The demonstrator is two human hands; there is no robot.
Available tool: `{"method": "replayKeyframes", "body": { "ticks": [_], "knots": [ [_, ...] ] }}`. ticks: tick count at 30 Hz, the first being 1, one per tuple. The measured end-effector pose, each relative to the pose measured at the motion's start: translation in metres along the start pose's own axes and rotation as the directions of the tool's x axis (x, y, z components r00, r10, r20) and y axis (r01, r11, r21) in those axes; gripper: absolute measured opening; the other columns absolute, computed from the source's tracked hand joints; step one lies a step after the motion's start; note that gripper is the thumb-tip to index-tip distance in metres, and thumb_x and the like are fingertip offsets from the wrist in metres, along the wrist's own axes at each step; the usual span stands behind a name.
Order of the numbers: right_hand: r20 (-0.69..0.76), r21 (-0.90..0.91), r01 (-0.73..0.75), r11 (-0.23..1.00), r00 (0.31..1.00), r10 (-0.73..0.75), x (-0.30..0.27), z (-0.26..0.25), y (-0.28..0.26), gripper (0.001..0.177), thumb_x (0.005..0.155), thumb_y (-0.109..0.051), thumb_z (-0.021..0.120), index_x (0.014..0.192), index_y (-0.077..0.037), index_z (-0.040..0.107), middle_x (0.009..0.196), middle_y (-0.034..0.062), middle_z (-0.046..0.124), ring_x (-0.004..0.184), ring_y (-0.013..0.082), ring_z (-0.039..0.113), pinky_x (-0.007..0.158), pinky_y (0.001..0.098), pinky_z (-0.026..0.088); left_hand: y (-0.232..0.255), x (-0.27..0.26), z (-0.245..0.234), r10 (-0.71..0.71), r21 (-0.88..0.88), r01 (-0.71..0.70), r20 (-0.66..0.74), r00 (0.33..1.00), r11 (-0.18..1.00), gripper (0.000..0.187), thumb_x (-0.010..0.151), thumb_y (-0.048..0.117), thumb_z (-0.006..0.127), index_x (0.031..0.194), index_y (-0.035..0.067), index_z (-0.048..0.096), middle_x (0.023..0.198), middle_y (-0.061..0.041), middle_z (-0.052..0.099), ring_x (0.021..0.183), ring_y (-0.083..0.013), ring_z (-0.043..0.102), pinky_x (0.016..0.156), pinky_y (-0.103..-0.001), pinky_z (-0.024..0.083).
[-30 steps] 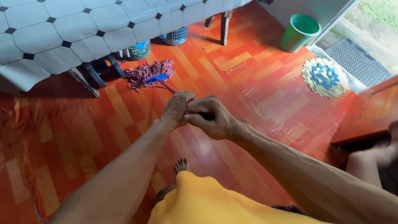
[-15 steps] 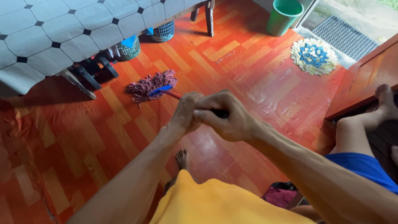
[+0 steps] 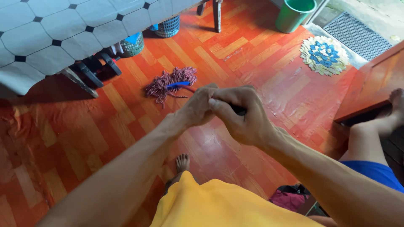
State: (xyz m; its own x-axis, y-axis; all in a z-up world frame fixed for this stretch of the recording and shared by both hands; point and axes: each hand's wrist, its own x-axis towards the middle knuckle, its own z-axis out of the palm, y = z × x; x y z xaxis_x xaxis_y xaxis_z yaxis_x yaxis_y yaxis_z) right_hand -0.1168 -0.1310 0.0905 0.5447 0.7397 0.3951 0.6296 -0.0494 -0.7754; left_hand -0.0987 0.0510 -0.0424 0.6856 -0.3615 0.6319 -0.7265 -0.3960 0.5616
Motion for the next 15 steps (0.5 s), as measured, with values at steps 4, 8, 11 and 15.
{"method": "replayKeyframes", "body": {
  "ticks": [4,8,11,15],
  "knots": [
    [0.025,0.061,0.027,0.998,0.999,-0.028,0.032,0.024,0.035,0.025,0.099,-0.012,0.060,0.079,0.001,0.053,0.066,0.0099,0.035,0.057,0.0146,0.035,0.054,0.0345,0.033,-0.055,-0.011,-0.021,-0.138,-0.007,0.138,0.069,0.988,0.990,0.015,0.076,0.010,0.066,0.090,0.008,0.063,0.088,-0.012,0.068,0.089,-0.0355,0.060,0.078,-0.043,0.050],
    [0.067,0.070,0.017,0.997,0.997,-0.022,0.062,0.059,0.081,0.034,0.100,-0.010,0.062,0.074,0.001,0.044,0.067,0.0099,0.029,0.061,0.0160,0.029,0.056,0.0361,0.031,-0.127,-0.029,-0.038,-0.219,0.062,0.211,0.157,0.963,0.975,0.014,0.077,0.015,0.072,0.088,0.009,0.065,0.093,-0.013,0.068,0.097,-0.0342,0.062,0.084,-0.043,0.051],
    [0.071,0.116,-0.024,0.993,0.997,0.015,0.082,0.082,0.112,0.038,0.103,-0.010,0.062,0.074,0.000,0.038,0.071,0.0105,0.023,0.065,0.0168,0.026,0.058,0.0368,0.030,-0.173,-0.041,-0.055,-0.398,0.232,0.351,0.208,0.894,0.907,0.018,0.075,0.015,0.073,0.090,0.008,0.064,0.096,-0.015,0.067,0.103,-0.0364,0.060,0.086,-0.045,0.050],
    [0.042,0.081,-0.091,0.993,0.995,0.088,0.096,0.093,0.131,0.032,0.101,-0.013,0.061,0.078,0.001,0.044,0.070,0.0099,0.028,0.065,0.0150,0.030,0.058,0.0359,0.032,-0.200,-0.040,-0.059,-0.404,0.293,0.353,0.136,0.905,0.889,0.028,0.065,0.011,0.082,0.089,0.007,0.068,0.110,-0.028,0.060,0.124,-0.0522,0.046,0.092,-0.055,0.045]
  ]
}}
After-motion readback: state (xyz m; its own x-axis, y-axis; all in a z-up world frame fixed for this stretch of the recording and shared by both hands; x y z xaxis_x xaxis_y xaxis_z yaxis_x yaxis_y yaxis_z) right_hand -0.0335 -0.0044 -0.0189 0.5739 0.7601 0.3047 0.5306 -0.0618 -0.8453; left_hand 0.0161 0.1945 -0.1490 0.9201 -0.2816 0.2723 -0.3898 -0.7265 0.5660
